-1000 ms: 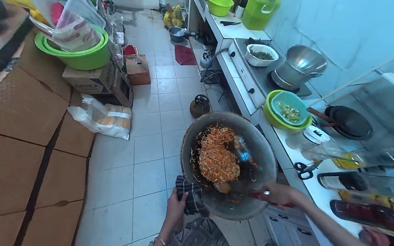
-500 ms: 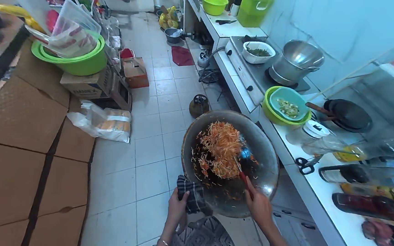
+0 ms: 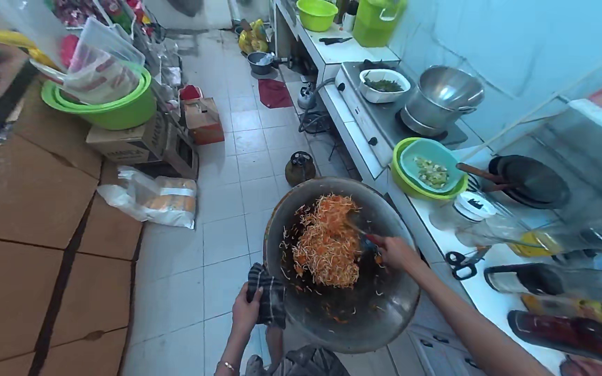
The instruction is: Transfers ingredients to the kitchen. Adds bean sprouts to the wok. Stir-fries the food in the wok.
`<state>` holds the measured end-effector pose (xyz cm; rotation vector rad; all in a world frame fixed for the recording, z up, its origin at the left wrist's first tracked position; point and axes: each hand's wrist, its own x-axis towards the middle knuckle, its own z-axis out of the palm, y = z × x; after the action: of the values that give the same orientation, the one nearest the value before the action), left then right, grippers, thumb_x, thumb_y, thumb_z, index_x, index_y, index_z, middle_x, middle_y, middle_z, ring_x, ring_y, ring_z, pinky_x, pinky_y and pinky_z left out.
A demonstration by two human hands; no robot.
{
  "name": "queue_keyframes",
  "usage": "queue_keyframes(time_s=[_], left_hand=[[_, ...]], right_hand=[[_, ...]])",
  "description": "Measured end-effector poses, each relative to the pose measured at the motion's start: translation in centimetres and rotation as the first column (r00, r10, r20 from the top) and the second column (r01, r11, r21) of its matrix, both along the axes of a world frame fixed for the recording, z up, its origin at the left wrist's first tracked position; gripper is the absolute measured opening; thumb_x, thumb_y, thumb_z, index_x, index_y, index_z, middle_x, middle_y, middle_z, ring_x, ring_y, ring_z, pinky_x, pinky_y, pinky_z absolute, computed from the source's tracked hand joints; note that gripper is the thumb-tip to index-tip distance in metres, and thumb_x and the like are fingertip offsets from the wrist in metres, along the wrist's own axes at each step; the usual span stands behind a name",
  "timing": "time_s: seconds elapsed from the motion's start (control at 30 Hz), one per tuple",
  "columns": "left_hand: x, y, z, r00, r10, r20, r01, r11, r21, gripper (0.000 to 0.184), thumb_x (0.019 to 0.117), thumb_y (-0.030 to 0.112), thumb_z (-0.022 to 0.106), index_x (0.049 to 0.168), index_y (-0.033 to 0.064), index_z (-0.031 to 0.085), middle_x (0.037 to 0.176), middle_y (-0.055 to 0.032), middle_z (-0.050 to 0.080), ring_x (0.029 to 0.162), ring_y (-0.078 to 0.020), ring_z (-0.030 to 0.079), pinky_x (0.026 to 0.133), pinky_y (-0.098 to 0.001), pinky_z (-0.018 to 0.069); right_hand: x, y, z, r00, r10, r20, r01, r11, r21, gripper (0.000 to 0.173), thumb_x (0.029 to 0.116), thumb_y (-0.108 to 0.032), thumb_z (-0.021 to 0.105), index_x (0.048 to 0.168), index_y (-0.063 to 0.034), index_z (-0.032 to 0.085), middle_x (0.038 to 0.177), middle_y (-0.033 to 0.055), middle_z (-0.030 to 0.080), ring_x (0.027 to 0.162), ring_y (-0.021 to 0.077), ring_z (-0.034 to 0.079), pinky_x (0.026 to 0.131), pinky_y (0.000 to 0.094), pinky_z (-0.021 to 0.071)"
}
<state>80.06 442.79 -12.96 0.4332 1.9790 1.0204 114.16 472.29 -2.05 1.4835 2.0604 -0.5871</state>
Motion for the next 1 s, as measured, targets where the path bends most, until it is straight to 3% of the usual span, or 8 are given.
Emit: queue_keyframes(time_s=[0.13,0.27,0.4,0.53,0.63,0.77,0.87,1.0], left_hand=[[-0.9,0.2,0.2,1.000,-0.008,0.000,0.008,1.000,0.000,0.032,0.0998,0.015,0.067,0.128,0.0007,0.063,0.112,-0.0180,0.072,0.103,-0.0267,0.071,0.095,-0.0490,0.0561],[-1.1,0.9,0.3,1.000,0.005,-0.015,-0.005,1.000,-0.029,0.031,0.1002,0.015,0.066,0.128,0.0014,0.064,0.112,-0.0194,0.072,0.104,-0.0294,0.071,0.095,-0.0521,0.0549],[-1.3,1.7,0.3,0.998,0.018,-0.052,-0.019,0.999,-0.032,0.033,0.1015,0.015,0.063,0.133,0.0032,0.062,0.116,-0.0194,0.071,0.107,-0.0301,0.070,0.098,-0.0527,0.0536],[-1.3,2.1,0.6,0.997,0.003,-0.079,-0.009,0.997,-0.072,0.035,0.1028,0.016,0.061,0.136,0.0037,0.059,0.120,-0.0205,0.069,0.112,-0.0312,0.068,0.100,-0.0539,0.0517],[-1.6,2.1,0.7,0.995,-0.014,-0.095,0.005,0.995,-0.095,0.036,0.1027,0.017,0.062,0.136,0.0044,0.059,0.120,-0.0200,0.069,0.112,-0.0309,0.068,0.100,-0.0530,0.0523],[-1.6,1.7,0.6,0.994,-0.037,-0.102,0.026,0.994,-0.109,0.035,0.1020,0.019,0.063,0.133,0.0035,0.061,0.120,-0.0197,0.069,0.112,-0.0304,0.068,0.101,-0.0524,0.0520],[-1.1,1.7,0.7,0.994,-0.014,-0.106,0.002,0.994,-0.112,0.036,0.1018,0.019,0.063,0.134,0.0037,0.061,0.121,-0.0197,0.069,0.113,-0.0305,0.068,0.102,-0.0527,0.0515],[-0.6,1.9,0.8,0.992,-0.015,-0.122,-0.002,0.991,-0.135,0.036,0.1024,0.020,0.062,0.135,0.0055,0.060,0.120,-0.0202,0.069,0.113,-0.0325,0.067,0.101,-0.0550,0.0513]], right_hand=[[-2.0,-0.8,5.7,0.927,0.374,0.024,-0.373,0.927,-0.032,0.058,0.1019,-0.024,0.056,0.156,-0.0427,0.043,0.121,0.0167,0.071,0.111,0.0404,0.067,0.092,0.0622,0.0522],[1.4,2.0,10.9,0.954,0.238,0.181,-0.237,0.971,-0.030,0.046,0.0996,-0.022,0.060,0.145,-0.0302,0.060,0.121,0.0181,0.070,0.114,0.0405,0.066,0.094,0.0613,0.0516],[3.3,7.9,8.1,0.972,0.078,0.221,-0.098,0.992,0.082,0.036,0.0958,-0.017,0.063,0.131,-0.0134,0.068,0.122,0.0225,0.069,0.117,0.0430,0.065,0.093,0.0635,0.0518],[-0.9,11.5,2.8,0.946,0.311,0.090,-0.316,0.947,0.051,0.051,0.1001,-0.023,0.060,0.149,-0.0345,0.054,0.127,0.0187,0.069,0.118,0.0423,0.064,0.095,0.0651,0.0504],[-5.3,10.7,0.9,0.824,0.566,-0.002,-0.566,0.824,-0.015,0.057,0.1009,-0.024,0.058,0.153,-0.0450,0.047,0.129,0.0145,0.069,0.117,0.0405,0.065,0.095,0.0666,0.0497],[-6.4,8.8,6.8,0.663,0.748,0.030,-0.743,0.662,-0.101,0.052,0.0999,-0.021,0.060,0.148,-0.0387,0.055,0.130,0.0140,0.068,0.116,0.0402,0.065,0.094,0.0659,0.0496],[-4.2,8.7,12.9,0.692,0.680,0.242,-0.670,0.730,-0.135,0.043,0.0992,-0.023,0.062,0.141,-0.0321,0.063,0.121,0.0174,0.071,0.111,0.0426,0.066,0.089,0.0650,0.0509],[-0.2,7.8,10.8,0.787,0.475,0.395,-0.498,0.866,-0.047,0.030,0.0986,-0.020,0.061,0.125,-0.0087,0.068,0.120,0.0250,0.067,0.113,0.0462,0.064,0.089,0.0652,0.0516]])
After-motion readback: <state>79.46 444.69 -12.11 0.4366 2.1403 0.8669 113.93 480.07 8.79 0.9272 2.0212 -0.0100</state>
